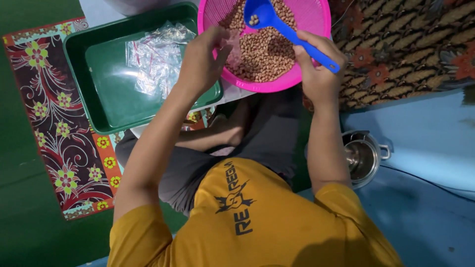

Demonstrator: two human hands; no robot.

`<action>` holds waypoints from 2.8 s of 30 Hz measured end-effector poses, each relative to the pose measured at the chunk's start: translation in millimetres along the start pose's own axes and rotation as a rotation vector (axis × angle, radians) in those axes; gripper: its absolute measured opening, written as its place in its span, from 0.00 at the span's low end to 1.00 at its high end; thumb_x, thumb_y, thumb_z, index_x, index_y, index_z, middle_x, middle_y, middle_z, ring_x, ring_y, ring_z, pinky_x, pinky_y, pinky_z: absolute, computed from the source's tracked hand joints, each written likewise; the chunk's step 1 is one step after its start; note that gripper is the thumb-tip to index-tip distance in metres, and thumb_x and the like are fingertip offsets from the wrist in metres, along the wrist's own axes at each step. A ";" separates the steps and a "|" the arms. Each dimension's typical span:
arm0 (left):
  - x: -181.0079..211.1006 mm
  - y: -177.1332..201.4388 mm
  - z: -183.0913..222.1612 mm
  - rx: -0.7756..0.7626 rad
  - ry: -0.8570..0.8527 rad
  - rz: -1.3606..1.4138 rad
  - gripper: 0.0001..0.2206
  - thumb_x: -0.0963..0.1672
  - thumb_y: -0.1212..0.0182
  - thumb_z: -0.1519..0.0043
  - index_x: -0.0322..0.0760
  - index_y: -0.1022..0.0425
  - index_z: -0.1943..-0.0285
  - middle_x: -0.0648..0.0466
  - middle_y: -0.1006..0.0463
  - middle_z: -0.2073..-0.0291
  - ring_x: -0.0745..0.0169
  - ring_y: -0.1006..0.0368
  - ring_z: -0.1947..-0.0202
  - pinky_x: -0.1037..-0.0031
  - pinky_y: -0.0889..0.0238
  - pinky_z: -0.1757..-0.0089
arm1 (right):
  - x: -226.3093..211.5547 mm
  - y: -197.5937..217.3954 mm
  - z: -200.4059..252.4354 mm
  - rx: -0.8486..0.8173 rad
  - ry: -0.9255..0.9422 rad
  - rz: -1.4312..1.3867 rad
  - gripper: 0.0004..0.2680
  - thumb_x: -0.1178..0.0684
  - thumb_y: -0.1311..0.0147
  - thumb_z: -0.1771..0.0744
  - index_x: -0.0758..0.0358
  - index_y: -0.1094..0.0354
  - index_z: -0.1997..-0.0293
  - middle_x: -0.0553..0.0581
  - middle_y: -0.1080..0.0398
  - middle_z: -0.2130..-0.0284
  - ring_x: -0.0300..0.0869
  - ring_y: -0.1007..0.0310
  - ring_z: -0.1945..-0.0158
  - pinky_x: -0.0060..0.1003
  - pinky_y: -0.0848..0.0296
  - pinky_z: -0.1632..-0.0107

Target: Packaging peanuts into small plastic bags using a spoon and sealing them manually.

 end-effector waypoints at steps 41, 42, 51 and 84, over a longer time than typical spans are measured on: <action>107.5 42.8 28.3 -0.100 -0.198 0.060 0.07 0.42 0.34 0.36 0.39 0.20 0.50 0.45 0.23 0.65 0.36 0.24 0.62 0.57 0.28 0.59 | -56.4 -45.3 25.0 -0.292 0.108 -0.139 0.14 0.54 0.33 0.34 0.66 0.26 0.44 0.64 0.24 0.50 0.61 0.24 0.45 0.53 0.27 0.43; 128.6 46.7 28.2 -0.176 -0.193 0.056 0.09 0.46 0.33 0.36 0.42 0.18 0.50 0.49 0.22 0.66 0.41 0.23 0.62 0.60 0.27 0.58 | -68.9 -50.3 26.7 -0.300 0.101 -0.192 0.13 0.54 0.31 0.35 0.66 0.24 0.48 0.62 0.23 0.53 0.59 0.22 0.48 0.51 0.25 0.45; 65.1 41.8 68.4 -0.085 0.008 0.205 0.03 0.42 0.34 0.36 0.42 0.17 0.55 0.51 0.21 0.68 0.47 0.22 0.66 0.63 0.27 0.60 | -91.9 -69.4 31.7 -0.252 0.097 -0.289 0.03 0.64 0.36 0.35 0.66 0.21 0.61 0.58 0.22 0.67 0.52 0.20 0.64 0.45 0.22 0.61; 14.6 58.2 131.2 0.093 0.176 0.508 0.01 0.41 0.30 0.40 0.39 0.15 0.63 0.50 0.23 0.77 0.53 0.24 0.73 0.69 0.31 0.65 | -105.3 -122.5 56.6 -0.396 0.032 -0.429 0.02 0.67 0.37 0.36 0.70 0.22 0.68 0.62 0.22 0.74 0.55 0.21 0.68 0.45 0.24 0.63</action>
Point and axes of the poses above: each hand's wrist, its own z-axis away from the middle knuckle, its own y-axis out of the back of the hand, x = y × z, the point moved 10 cm from there along -z, towards the middle knuckle
